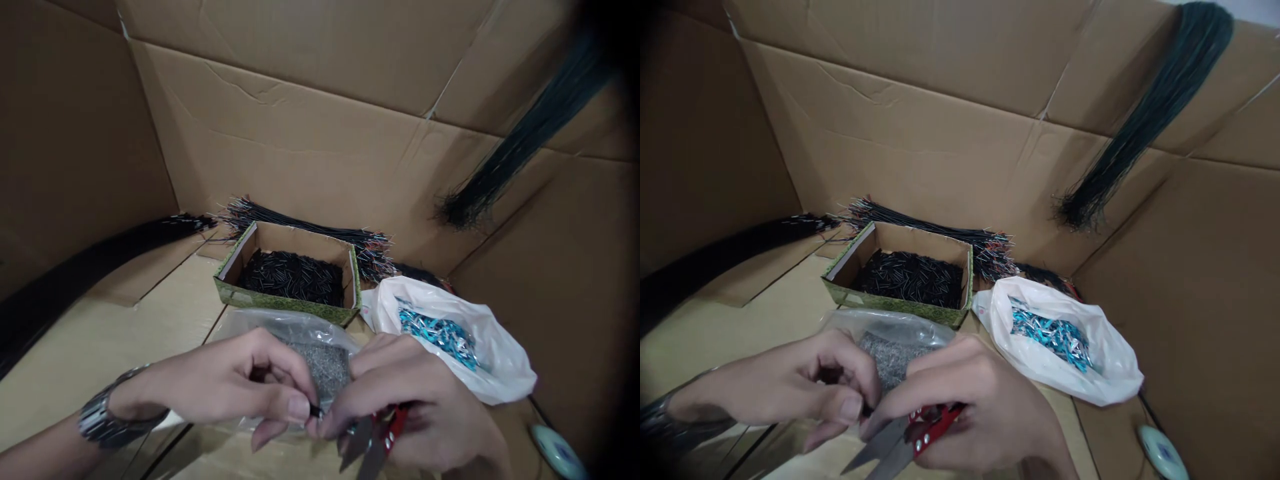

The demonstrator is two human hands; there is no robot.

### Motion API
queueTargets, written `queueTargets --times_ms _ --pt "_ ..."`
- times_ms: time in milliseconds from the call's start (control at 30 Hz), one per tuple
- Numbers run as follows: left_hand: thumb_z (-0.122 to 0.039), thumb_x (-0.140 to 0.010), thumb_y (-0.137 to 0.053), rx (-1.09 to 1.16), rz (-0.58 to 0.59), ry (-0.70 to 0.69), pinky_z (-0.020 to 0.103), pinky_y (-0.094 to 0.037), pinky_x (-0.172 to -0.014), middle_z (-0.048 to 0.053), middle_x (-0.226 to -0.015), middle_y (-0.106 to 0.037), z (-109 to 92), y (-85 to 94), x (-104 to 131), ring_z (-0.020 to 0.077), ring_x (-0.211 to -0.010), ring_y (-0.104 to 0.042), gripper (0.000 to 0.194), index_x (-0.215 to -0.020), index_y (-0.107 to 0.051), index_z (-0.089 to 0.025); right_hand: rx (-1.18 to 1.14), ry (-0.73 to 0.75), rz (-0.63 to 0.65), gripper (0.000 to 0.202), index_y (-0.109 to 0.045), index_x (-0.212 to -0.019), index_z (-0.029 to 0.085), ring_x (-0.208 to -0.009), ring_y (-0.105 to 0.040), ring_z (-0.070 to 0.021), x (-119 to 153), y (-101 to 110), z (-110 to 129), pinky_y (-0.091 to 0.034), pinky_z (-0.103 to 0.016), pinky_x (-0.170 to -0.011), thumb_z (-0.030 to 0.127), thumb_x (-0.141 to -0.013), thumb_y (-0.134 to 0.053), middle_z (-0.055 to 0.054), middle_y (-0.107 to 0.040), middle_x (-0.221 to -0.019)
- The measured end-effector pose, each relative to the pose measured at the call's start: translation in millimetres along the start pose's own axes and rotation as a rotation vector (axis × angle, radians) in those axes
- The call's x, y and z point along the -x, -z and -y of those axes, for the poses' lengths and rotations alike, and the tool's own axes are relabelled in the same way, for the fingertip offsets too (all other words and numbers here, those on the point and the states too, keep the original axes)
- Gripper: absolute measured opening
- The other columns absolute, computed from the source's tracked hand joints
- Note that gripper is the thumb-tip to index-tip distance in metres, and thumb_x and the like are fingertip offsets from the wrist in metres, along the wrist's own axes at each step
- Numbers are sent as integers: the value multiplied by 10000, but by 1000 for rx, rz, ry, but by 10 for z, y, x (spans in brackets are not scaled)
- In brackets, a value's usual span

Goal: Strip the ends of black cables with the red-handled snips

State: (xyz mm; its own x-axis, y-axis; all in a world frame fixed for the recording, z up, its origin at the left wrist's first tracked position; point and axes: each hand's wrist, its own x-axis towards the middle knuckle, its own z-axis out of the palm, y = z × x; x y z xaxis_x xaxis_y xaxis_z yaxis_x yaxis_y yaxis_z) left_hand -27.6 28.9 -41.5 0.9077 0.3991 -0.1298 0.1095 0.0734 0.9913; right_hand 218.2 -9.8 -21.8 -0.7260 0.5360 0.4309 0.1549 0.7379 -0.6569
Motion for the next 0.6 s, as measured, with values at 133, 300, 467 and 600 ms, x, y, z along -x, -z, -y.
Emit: queueTargets --times_ms 133,300,467,600 --pt "-504 -927 -647 34 20 6 227 -346 -489 -20 -561 -530 11 -25 1 113 -498 -460 342 -898 -752 -180 -28 63 -111 105 -764 -964 166 -516 -586 -85 -23 -64 -46 -460 -203 -507 228 -887 -728 15 -677 -661" --pt "-464 -903 -697 69 -47 -27 229 -373 -536 -16 -631 -609 -5 -31 20 113 -524 -504 285 -851 -661 -186 -88 80 -352 161 -731 -805 167 -451 -524 -85 -80 -193 -126 -389 -225 -459 308 -839 -801 27 -637 -560" --pt "-361 -948 -659 54 -105 -146 235 -378 -589 -22 -578 -619 -20 -67 57 120 -556 -546 216 -834 -609 -185 -21 184 -507 168 -696 -803 181 -413 -490 -88 -185 -299 -97 -369 -230 -432 314 -895 -742 27 -616 -510" --pt "-336 -962 -648 -42 -260 -279 228 -433 -594 12 -625 -702 -25 -113 64 130 -585 -594 197 -842 -609 -185 171 285 -637 82 -682 -862 196 -382 -450 -96 -207 -377 -38 -361 -245 -408 247 -926 -682 42 -588 -495"
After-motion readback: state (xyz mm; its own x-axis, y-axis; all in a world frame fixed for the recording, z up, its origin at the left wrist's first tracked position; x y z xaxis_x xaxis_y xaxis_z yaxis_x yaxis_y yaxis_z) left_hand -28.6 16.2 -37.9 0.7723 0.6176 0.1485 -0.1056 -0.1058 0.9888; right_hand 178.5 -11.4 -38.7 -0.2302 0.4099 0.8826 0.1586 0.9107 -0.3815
